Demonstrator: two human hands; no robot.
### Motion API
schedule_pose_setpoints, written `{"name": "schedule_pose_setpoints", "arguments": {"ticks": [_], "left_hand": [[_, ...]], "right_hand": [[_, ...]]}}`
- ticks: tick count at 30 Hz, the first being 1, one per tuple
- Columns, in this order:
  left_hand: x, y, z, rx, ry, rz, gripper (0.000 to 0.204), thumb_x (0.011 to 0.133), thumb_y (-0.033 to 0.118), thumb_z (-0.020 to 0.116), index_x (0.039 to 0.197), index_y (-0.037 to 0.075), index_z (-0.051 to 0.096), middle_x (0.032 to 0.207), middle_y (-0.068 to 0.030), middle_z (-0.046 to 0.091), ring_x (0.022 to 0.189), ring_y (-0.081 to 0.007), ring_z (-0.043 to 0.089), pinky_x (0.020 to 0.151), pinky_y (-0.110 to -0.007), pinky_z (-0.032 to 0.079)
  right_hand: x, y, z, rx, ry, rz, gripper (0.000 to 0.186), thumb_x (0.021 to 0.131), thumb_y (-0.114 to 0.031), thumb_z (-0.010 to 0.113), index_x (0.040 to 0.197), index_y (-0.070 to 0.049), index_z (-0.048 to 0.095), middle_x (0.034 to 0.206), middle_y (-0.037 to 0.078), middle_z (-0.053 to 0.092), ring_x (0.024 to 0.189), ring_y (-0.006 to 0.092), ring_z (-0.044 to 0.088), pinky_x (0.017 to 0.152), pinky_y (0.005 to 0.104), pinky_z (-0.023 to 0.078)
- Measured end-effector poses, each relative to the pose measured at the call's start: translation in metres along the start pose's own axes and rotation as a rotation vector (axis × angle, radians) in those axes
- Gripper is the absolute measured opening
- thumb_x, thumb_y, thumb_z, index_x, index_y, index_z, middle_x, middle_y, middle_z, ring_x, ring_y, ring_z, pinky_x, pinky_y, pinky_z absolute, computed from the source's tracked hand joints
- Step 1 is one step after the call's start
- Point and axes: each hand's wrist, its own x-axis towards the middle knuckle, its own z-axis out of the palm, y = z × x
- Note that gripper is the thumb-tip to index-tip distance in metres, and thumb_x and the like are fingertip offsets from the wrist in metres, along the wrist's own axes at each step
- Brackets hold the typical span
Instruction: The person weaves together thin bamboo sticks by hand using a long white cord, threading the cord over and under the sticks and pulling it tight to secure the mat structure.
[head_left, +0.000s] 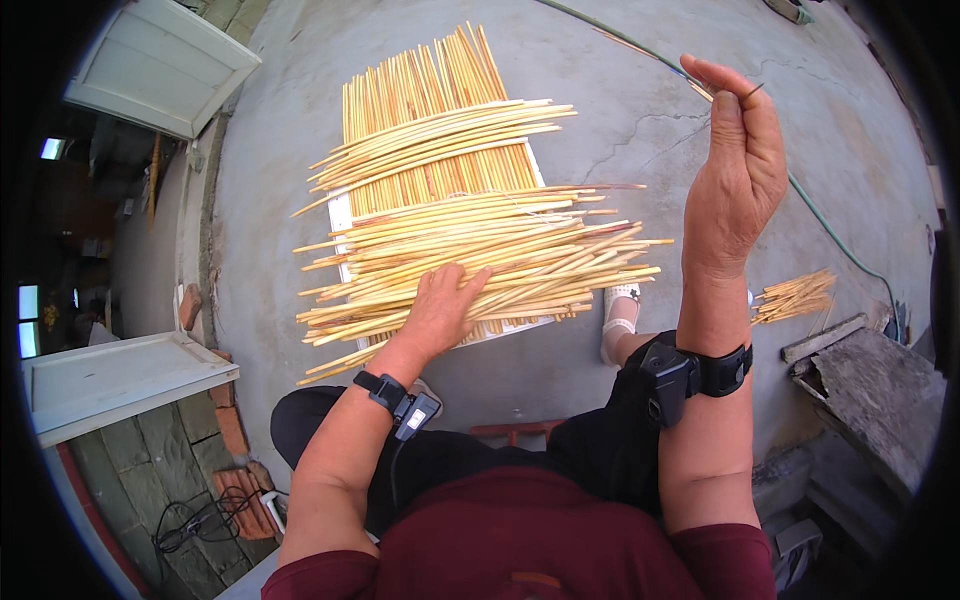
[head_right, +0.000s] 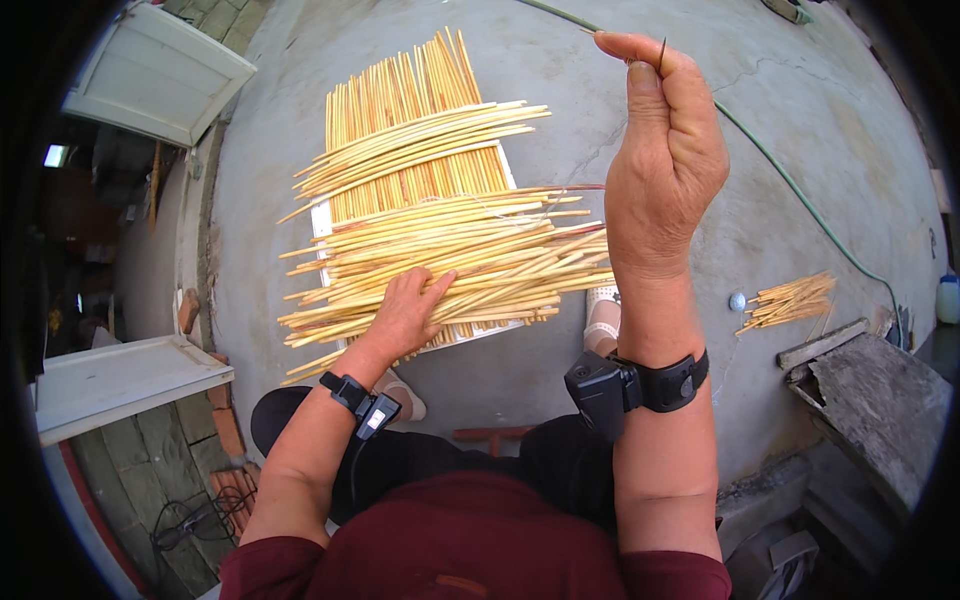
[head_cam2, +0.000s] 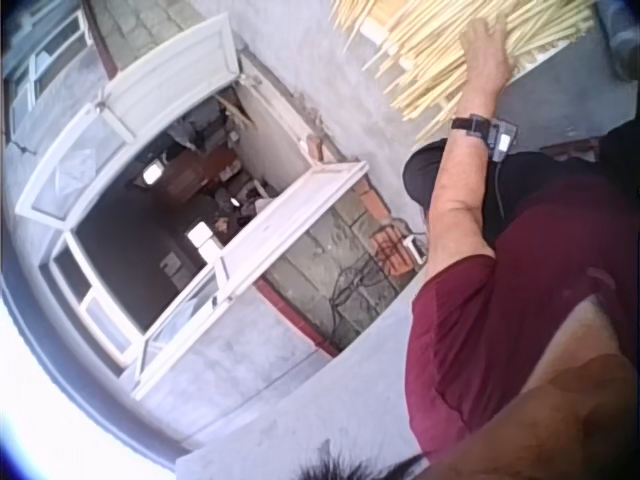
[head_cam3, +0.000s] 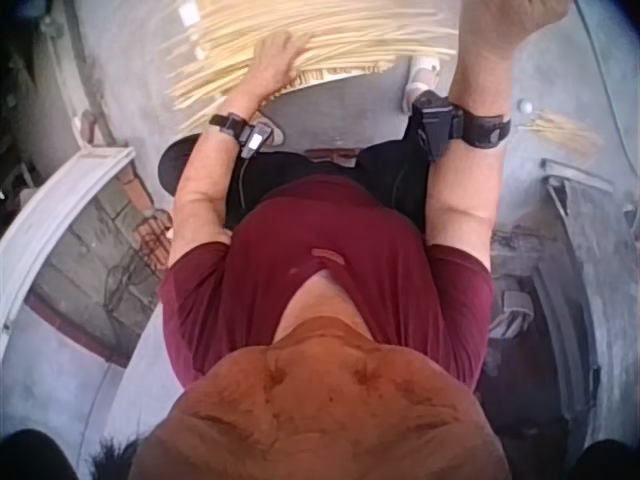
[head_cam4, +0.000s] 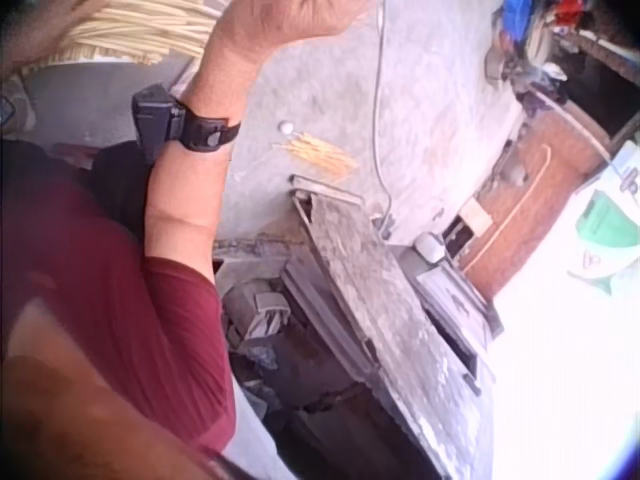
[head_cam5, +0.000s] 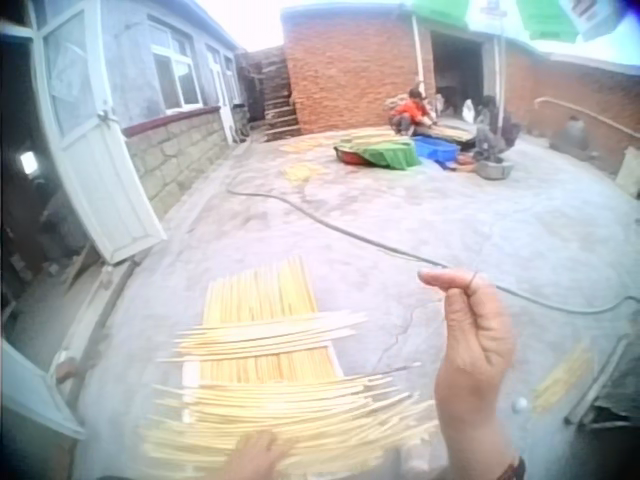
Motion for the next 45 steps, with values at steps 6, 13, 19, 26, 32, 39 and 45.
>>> {"name": "schedule_pose_setpoints", "arguments": {"ticks": [6,13,19,26,32,39,45], "left_hand": [[-0.023,0.008,0.039,0.201,0.102,0.020,0.104,0.068,0.022,0.085,0.155,0.024,0.028,0.155,-0.0198,0.028,0.145,-0.0402,0.024,0.112,-0.058,0.028],[-0.008,0.004,0.019,0.281,-0.054,0.059,0.102,0.070,0.016,0.081,0.155,0.024,0.026,0.153,-0.0204,0.033,0.139,-0.0409,0.034,0.108,-0.055,0.037],[0.019,-0.015,-0.033,-0.284,-0.458,0.052,0.089,0.073,0.002,0.070,0.153,0.019,0.035,0.138,-0.0180,0.051,0.128,-0.0373,0.048,0.104,-0.039,0.044],[0.053,-0.047,-0.043,-0.311,-0.520,-0.045,0.081,0.080,0.013,0.075,0.152,0.020,0.037,0.136,-0.0196,0.056,0.126,-0.0321,0.052,0.110,-0.037,0.037],[0.064,-0.070,-0.040,-0.396,-0.137,-0.189,0.060,0.085,0.014,0.071,0.141,0.011,0.050,0.128,-0.0168,0.061,0.123,-0.0324,0.055,0.109,-0.039,0.039],[0.043,-0.046,0.003,0.049,0.206,-0.182,0.061,0.094,0.044,0.057,0.142,0.007,0.046,0.128,-0.0135,0.057,0.122,-0.0291,0.051,0.106,-0.049,0.033],[0.008,-0.030,0.032,0.222,0.392,-0.097,0.073,0.083,0.052,0.065,0.139,0.008,0.049,0.117,-0.0104,0.056,0.110,-0.0267,0.051,0.104,-0.047,0.032]], "right_hand": [[0.011,0.006,-0.012,-0.205,-0.033,0.224,0.020,0.101,-0.014,0.054,0.106,-0.009,0.073,0.082,-0.002,0.069,0.067,0.0024,0.050,0.062,0.0196,0.042],[0.001,-0.031,0.001,0.039,-0.325,0.424,0.020,0.100,-0.012,0.053,0.110,-0.007,0.070,0.072,-0.003,0.063,0.057,0.0014,0.045,0.050,0.0183,0.036],[-0.021,-0.057,0.014,0.297,-0.451,0.361,0.019,0.100,-0.007,0.053,0.111,-0.004,0.069,0.077,0.000,0.064,0.061,0.0029,0.051,0.055,0.0178,0.042],[-0.025,-0.058,0.017,0.572,-0.407,0.374,0.021,0.102,-0.007,0.050,0.113,-0.001,0.067,0.084,0.003,0.066,0.068,0.0035,0.057,0.059,0.0162,0.043],[-0.030,-0.051,0.019,0.481,-0.416,0.445,0.021,0.102,-0.006,0.049,0.112,-0.001,0.066,0.083,0.002,0.066,0.066,0.0021,0.055,0.059,0.0158,0.042],[-0.029,-0.047,0.020,0.460,-0.282,0.366,0.023,0.104,-0.011,0.047,0.116,0.001,0.063,0.087,0.007,0.066,0.072,0.0087,0.061,0.069,0.0214,0.048],[-0.021,-0.032,0.017,0.490,-0.101,0.215,0.027,0.106,-0.013,0.041,0.122,0.003,0.055,0.095,0.012,0.066,0.084,0.0173,0.065,0.110,0.0453,0.042]]}}
